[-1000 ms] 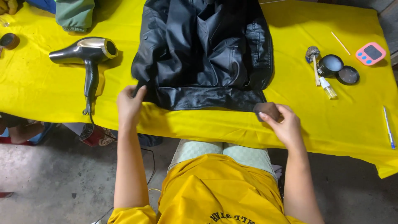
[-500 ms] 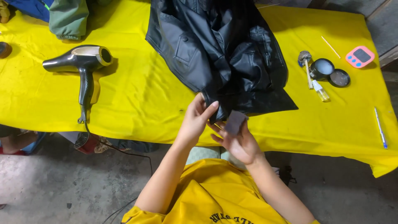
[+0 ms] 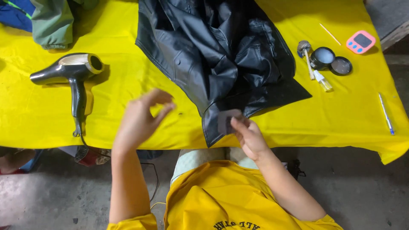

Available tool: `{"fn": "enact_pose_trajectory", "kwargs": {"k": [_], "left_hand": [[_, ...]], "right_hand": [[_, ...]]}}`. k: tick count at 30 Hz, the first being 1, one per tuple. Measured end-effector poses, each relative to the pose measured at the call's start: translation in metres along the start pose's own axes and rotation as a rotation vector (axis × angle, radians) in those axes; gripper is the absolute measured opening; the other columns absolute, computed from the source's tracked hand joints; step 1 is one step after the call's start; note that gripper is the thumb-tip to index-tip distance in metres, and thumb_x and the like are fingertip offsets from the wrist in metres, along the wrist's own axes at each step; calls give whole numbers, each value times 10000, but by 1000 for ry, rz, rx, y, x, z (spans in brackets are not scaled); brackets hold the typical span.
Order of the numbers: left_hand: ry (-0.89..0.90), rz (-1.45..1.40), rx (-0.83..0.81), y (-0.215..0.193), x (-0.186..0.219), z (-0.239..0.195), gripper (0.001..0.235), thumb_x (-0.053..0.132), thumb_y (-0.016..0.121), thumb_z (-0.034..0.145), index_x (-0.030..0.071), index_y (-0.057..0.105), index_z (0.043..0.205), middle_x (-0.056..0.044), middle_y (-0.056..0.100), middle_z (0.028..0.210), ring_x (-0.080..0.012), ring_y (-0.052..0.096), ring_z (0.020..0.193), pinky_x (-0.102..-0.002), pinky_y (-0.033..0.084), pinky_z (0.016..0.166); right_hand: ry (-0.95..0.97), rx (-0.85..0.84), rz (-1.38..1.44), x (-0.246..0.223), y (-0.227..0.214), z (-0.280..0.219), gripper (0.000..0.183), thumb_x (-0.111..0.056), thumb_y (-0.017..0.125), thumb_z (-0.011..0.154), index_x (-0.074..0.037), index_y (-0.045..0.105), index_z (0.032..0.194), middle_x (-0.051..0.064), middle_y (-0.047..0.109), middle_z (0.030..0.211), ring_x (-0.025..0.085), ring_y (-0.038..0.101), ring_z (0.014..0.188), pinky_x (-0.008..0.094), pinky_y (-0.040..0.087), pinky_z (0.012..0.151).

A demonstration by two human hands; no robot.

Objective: The person uses a small brown sponge to rub and clean the surface of a black leather jacket laid out on a yellow table. They work on the lower hem and front sections, occasionally dipping the sponge into a small container. Finally, they lift and unfold the jacket to display the cleaned area.

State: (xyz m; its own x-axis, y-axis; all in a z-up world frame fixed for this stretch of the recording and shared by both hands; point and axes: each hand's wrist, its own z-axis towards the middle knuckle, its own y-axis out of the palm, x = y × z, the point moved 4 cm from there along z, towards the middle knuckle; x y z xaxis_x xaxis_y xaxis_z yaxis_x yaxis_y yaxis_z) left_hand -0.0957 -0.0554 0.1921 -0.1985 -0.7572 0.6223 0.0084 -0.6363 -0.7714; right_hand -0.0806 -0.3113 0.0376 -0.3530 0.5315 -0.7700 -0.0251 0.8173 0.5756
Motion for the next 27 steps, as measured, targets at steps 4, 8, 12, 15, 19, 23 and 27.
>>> {"fn": "enact_pose_trajectory", "kwargs": {"k": [4,8,12,15,19,23,27], "left_hand": [[197,225,208,-15,-18,50,177,117,756,937,136,697,1103,-97,724,973,-393,702,961,-501,537,862],[289,353,182,17,-25,123,208,109,750,960,205,756,1145,-56,715,1063,-307,692,1061,-407,542,906],[520,567,7,84,-29,180,585,-92,634,862,196,647,1372,-172,560,1422,-393,440,1347,-583,327,1087],[530,645,-222,120,-45,207,641,62,699,834,251,571,1433,-155,417,1589,-414,260,1514,-704,132,1178],[646,599,-296,125,-52,219,428,291,794,855,164,688,1250,-72,629,1417,-375,353,1503,-707,80,1201],[670,531,-226,111,-54,212,426,149,725,891,96,630,1302,-154,682,1318,-326,564,1351,-652,218,1196],[734,664,100,86,-45,212,345,128,794,830,84,576,1095,-115,737,834,-314,739,816,-510,506,1032]], "right_hand": [[-42,-171,-341,6,15,-16,200,-130,846,846,-42,788,1016,28,769,890,108,713,823,268,580,779],[-73,-227,-417,10,8,-20,185,-135,851,847,-20,803,984,32,750,817,104,684,747,253,568,718],[123,-357,-466,17,-6,-17,271,-172,749,900,-34,720,1131,91,749,1123,221,716,1108,305,570,958],[202,-387,-503,11,-22,-19,346,-135,755,882,-11,711,1202,99,751,1178,216,710,1111,309,568,969],[293,-188,-230,-13,-72,-17,408,-79,706,872,64,653,1251,246,746,1216,352,724,1130,416,540,1054],[360,-128,-157,-27,-87,-16,552,-116,649,864,82,563,1371,320,647,1373,423,650,1247,472,534,1003],[410,-496,302,6,-55,-8,488,-199,709,952,-37,522,1374,276,511,1488,482,471,1405,643,440,1092]]}}
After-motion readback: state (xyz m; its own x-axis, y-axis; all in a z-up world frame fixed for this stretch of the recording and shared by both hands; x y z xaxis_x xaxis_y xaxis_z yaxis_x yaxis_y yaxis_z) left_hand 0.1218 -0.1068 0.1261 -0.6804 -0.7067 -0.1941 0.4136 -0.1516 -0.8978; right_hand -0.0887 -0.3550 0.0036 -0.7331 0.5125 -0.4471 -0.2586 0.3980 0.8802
